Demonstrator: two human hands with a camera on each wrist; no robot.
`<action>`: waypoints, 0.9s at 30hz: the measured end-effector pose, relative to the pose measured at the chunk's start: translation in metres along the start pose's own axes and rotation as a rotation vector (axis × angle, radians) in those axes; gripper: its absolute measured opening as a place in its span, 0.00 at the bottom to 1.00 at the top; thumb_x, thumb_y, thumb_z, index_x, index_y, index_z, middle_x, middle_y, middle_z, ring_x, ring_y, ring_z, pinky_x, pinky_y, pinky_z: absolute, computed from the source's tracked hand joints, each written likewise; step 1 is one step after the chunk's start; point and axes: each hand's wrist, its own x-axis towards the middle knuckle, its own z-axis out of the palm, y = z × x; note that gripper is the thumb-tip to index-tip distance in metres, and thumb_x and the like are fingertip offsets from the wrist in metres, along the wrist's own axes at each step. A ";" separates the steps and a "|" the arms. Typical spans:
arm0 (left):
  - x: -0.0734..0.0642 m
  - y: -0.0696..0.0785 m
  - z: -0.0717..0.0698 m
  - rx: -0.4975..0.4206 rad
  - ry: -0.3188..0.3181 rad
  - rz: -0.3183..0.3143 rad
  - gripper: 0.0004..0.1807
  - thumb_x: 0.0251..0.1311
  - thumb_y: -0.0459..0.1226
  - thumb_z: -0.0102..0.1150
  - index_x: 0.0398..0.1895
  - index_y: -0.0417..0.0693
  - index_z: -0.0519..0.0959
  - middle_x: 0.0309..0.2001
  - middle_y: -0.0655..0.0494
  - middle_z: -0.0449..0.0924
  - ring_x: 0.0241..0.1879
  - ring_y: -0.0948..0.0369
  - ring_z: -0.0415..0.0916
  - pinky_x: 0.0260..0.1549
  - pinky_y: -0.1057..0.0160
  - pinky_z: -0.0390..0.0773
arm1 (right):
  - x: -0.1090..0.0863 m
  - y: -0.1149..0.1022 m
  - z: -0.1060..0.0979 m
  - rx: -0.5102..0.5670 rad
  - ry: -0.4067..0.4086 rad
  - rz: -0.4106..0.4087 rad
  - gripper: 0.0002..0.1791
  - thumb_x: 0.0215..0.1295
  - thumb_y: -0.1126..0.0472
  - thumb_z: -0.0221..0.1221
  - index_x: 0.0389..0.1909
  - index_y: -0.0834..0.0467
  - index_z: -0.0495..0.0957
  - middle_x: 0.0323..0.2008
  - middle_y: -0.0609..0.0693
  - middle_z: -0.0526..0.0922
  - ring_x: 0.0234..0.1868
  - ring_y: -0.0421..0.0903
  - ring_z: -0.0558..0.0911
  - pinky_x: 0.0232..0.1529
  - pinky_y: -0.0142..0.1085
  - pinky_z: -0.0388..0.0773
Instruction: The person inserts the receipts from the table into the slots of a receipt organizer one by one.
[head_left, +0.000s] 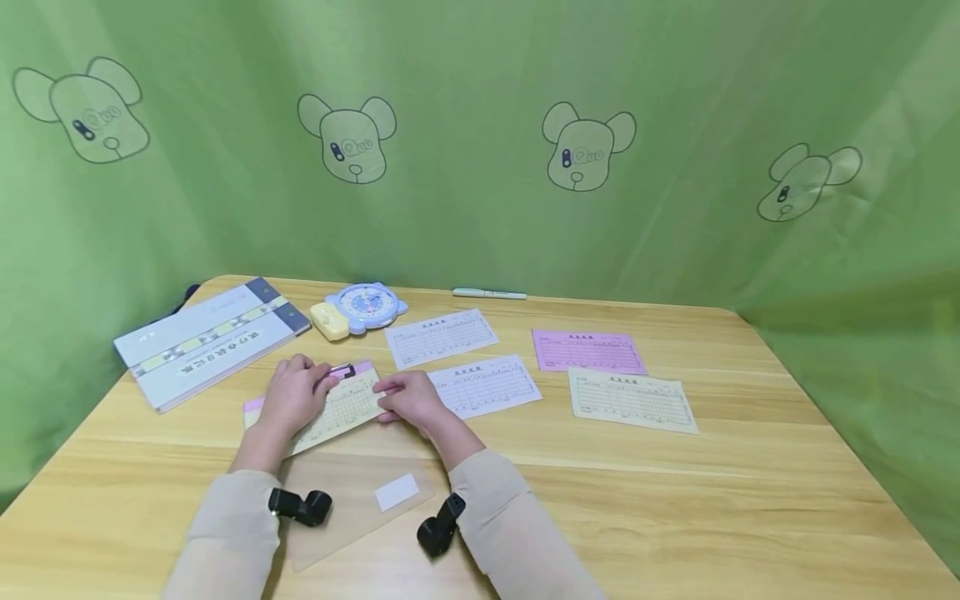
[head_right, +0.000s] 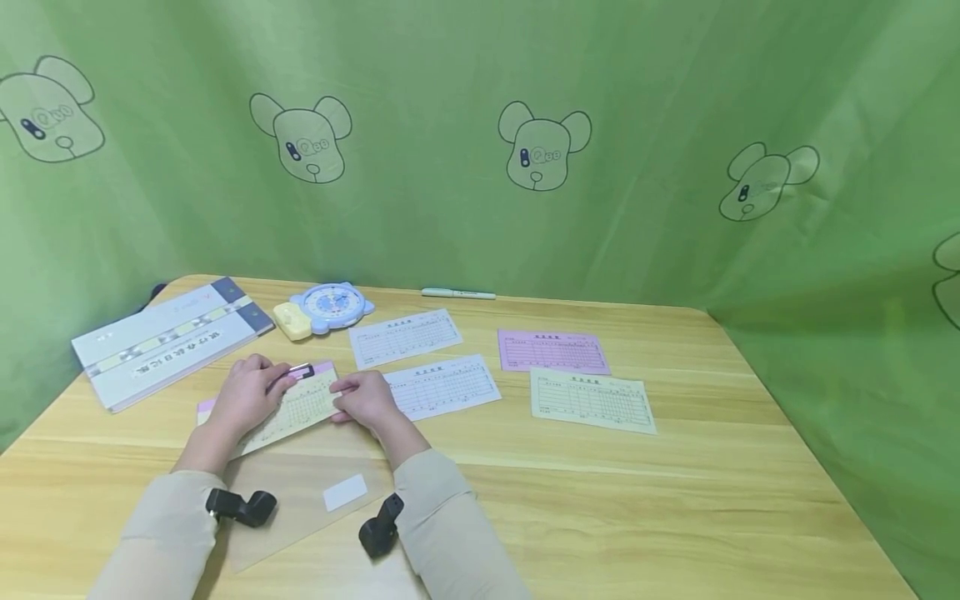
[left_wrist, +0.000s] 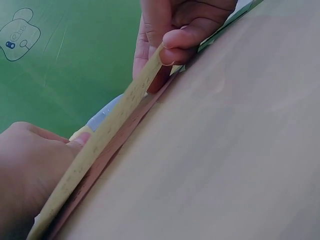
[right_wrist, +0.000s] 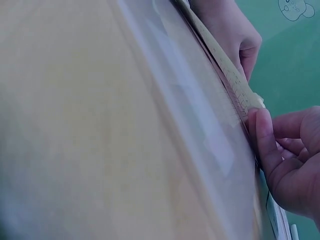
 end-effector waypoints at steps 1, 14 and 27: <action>0.000 0.000 0.000 0.003 0.001 0.001 0.18 0.58 0.40 0.50 0.45 0.35 0.74 0.35 0.42 0.67 0.35 0.49 0.61 0.36 0.53 0.60 | 0.000 0.000 0.000 -0.007 0.000 -0.002 0.13 0.46 0.81 0.54 0.35 0.69 0.76 0.25 0.54 0.69 0.18 0.43 0.74 0.24 0.31 0.75; 0.000 0.000 0.000 0.002 0.012 -0.002 0.18 0.57 0.40 0.50 0.45 0.35 0.74 0.35 0.41 0.68 0.36 0.48 0.61 0.38 0.52 0.60 | 0.007 -0.006 0.002 -0.037 0.004 0.004 0.13 0.46 0.81 0.54 0.35 0.69 0.76 0.26 0.54 0.68 0.18 0.43 0.74 0.24 0.31 0.75; 0.001 -0.001 0.001 0.016 -0.001 -0.014 0.18 0.58 0.41 0.49 0.45 0.35 0.74 0.35 0.42 0.67 0.36 0.49 0.61 0.36 0.53 0.60 | 0.012 -0.008 0.002 -0.054 0.001 -0.009 0.13 0.47 0.80 0.54 0.34 0.68 0.77 0.26 0.54 0.70 0.18 0.43 0.74 0.23 0.31 0.75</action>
